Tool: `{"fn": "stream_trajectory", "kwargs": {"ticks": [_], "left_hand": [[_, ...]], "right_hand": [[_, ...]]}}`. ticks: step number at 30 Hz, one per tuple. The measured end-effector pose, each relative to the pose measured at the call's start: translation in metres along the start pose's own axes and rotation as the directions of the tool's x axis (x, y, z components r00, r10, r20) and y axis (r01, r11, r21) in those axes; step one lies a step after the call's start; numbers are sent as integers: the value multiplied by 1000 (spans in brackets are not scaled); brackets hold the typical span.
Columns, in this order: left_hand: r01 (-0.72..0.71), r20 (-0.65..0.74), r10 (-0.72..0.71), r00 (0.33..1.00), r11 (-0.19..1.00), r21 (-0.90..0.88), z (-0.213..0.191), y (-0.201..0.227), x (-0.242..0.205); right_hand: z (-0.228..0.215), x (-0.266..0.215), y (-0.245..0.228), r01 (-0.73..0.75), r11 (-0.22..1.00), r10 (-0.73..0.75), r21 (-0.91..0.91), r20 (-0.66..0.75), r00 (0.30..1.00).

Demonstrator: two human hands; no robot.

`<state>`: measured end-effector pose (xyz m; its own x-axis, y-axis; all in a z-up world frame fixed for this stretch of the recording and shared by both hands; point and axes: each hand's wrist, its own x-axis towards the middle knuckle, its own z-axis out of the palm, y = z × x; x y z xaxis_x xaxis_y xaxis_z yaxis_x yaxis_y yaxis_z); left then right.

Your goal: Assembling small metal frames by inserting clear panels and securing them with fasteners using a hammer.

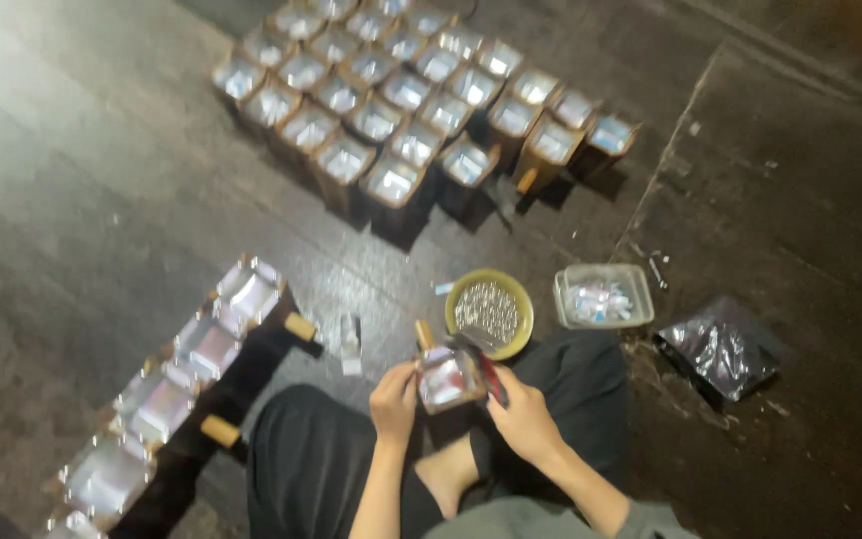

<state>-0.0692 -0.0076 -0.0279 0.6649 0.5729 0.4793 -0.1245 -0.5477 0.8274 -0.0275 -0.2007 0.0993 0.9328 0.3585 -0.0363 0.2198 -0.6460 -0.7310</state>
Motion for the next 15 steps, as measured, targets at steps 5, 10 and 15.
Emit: {"fn": "stream_trajectory", "kwargs": {"ticks": [5, 10, 15], "left_hand": [[15, -2, -15, 1000, 1000, -6, 5, -3, -1], [68, 5, -68, 998, 995, -68, 8, -2, -1], [101, 193, -97, 976, 995, -11, 11, -11, 4]], "right_hand": [[-10, 16, 68, -228, 972, 227, -58, -26, 974], [4, 26, 129, -607, 724, 539, 327, 280, 794], [40, 28, 168, -790, 462, 528, 403, 590, 610]]}}
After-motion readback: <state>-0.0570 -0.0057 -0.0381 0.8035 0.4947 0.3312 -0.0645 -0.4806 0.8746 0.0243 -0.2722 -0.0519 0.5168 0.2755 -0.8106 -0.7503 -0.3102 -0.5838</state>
